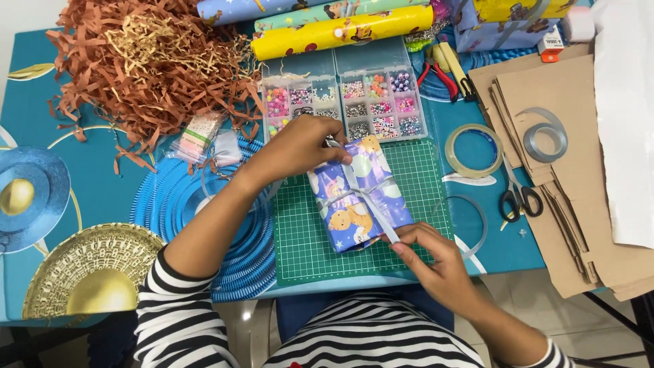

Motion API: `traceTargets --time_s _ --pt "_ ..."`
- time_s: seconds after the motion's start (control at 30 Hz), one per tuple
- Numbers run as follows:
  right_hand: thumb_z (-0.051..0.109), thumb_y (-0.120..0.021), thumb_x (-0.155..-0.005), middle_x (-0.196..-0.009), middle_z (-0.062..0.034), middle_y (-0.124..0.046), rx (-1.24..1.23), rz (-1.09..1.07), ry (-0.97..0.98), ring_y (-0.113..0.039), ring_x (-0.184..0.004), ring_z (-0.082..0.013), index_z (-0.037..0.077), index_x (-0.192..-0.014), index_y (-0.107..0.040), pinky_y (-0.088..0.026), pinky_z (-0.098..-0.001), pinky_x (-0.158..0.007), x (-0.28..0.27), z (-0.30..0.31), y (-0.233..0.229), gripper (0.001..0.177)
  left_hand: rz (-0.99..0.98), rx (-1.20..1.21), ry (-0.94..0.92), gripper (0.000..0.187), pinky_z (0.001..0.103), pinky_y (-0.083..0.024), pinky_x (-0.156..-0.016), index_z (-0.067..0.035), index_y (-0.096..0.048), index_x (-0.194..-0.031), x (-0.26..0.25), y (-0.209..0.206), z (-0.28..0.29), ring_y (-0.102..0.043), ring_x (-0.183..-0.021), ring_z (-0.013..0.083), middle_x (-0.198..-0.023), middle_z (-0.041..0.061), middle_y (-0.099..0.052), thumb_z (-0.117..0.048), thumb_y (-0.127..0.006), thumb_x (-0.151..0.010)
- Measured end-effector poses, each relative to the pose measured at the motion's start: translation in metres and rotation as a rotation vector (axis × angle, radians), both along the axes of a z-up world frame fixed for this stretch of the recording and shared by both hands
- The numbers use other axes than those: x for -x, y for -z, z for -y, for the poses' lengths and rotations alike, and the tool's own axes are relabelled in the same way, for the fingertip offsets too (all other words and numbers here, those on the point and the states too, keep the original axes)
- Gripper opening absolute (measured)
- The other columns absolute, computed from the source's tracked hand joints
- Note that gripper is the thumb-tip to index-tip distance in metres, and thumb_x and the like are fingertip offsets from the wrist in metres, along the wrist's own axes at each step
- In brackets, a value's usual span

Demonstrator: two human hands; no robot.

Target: Measuring, cutting, and tying a decorative silver ribbon into a bow around a small gift box.

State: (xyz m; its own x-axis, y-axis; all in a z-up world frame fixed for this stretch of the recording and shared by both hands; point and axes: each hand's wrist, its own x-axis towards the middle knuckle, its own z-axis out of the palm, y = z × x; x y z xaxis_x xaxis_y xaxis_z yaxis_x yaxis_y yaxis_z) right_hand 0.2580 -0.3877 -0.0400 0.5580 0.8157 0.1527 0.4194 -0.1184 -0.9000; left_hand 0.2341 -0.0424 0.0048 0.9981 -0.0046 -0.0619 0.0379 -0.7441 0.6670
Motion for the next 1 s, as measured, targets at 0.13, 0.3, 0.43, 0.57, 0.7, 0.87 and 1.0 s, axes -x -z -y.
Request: traceTargets --time_s 0.13,0.3,0.43,0.57,0.7,0.87,1.0 --pt "0.022 -0.069 -0.103 -0.103 -0.0064 -0.076 -0.064 0.030 0.033 -0.072 -0.104 -0.0209 0.009 -0.097 -0.076 -0.055 -0.0337 -0.093 0.003 0.007 0.012 0.016 -0.039 0.028 -0.052 0.020 0.040 -0.048 -0.069 -0.015 -0.075 -0.095 0.007 -0.006 0.007 -0.071 -0.079 0.0195 -0.093 0.003 -0.081 -0.031 -0.086 -0.095" --pt "0.021 -0.069 -0.104 -0.122 -0.0064 -0.068 -0.104 -0.086 0.017 -0.064 -0.124 -0.0223 0.012 -0.110 -0.082 -0.054 -0.0381 -0.106 -0.004 0.020 0.030 0.017 -0.131 0.070 -0.213 0.024 0.036 -0.036 -0.057 -0.013 -0.074 -0.091 0.019 -0.012 0.017 -0.050 -0.053 0.0131 -0.068 0.004 -0.071 -0.032 -0.086 -0.097" --pt "0.018 -0.071 -0.103 -0.116 -0.0062 -0.071 -0.117 -0.247 0.022 -0.064 -0.124 -0.0222 0.008 -0.104 -0.082 -0.054 -0.0373 -0.105 -0.010 0.024 0.032 0.015 -0.131 0.080 -0.256 0.023 0.036 -0.036 -0.061 -0.016 -0.077 -0.089 0.025 -0.007 0.018 -0.054 -0.062 0.0132 -0.070 0.001 -0.071 -0.036 -0.086 -0.097" --pt "0.016 -0.073 -0.101 -0.115 -0.0084 -0.074 -0.112 -0.254 0.004 -0.065 -0.124 -0.0239 0.006 -0.100 -0.082 -0.054 -0.0382 -0.104 -0.012 0.025 0.035 0.013 -0.149 0.143 -0.339 0.022 0.036 -0.043 -0.069 -0.017 -0.077 -0.087 0.030 0.001 0.018 -0.064 -0.078 0.0147 -0.086 0.000 -0.078 -0.036 -0.088 -0.093" --pt "0.015 -0.075 -0.098 -0.122 -0.0096 -0.061 -0.148 -0.357 0.044 -0.061 -0.125 -0.0226 0.004 -0.094 -0.079 -0.072 -0.0351 -0.094 -0.010 0.031 0.053 0.013 -0.226 0.324 -0.384 0.025 0.032 -0.055 -0.064 -0.013 -0.071 -0.084 0.036 -0.001 0.020 -0.075 -0.063 0.0130 -0.082 0.004 -0.080 -0.029 -0.088 -0.094" --pt "0.015 -0.077 -0.097 -0.124 -0.0103 -0.067 -0.123 -0.385 0.103 -0.064 -0.128 -0.0249 0.006 -0.098 -0.082 -0.063 -0.0398 -0.105 -0.019 0.042 0.055 0.010 -0.312 0.487 -0.364 0.021 0.030 -0.070 -0.067 -0.009 -0.073 -0.091 0.042 0.010 0.014 -0.082 -0.078 0.0192 -0.097 0.008 -0.081 -0.026 -0.083 -0.095" --pt "0.001 -0.073 -0.098 -0.120 -0.0277 -0.072 -0.174 -0.421 0.123 -0.068 -0.125 -0.0352 -0.010 -0.083 -0.078 -0.056 -0.0552 -0.106 -0.025 0.041 0.053 0.019 -0.181 0.586 -0.280 0.022 0.044 -0.072 -0.072 0.010 -0.075 -0.107 0.051 0.015 0.010 -0.083 -0.079 0.0328 -0.096 0.025 -0.078 -0.010 -0.077 -0.098"
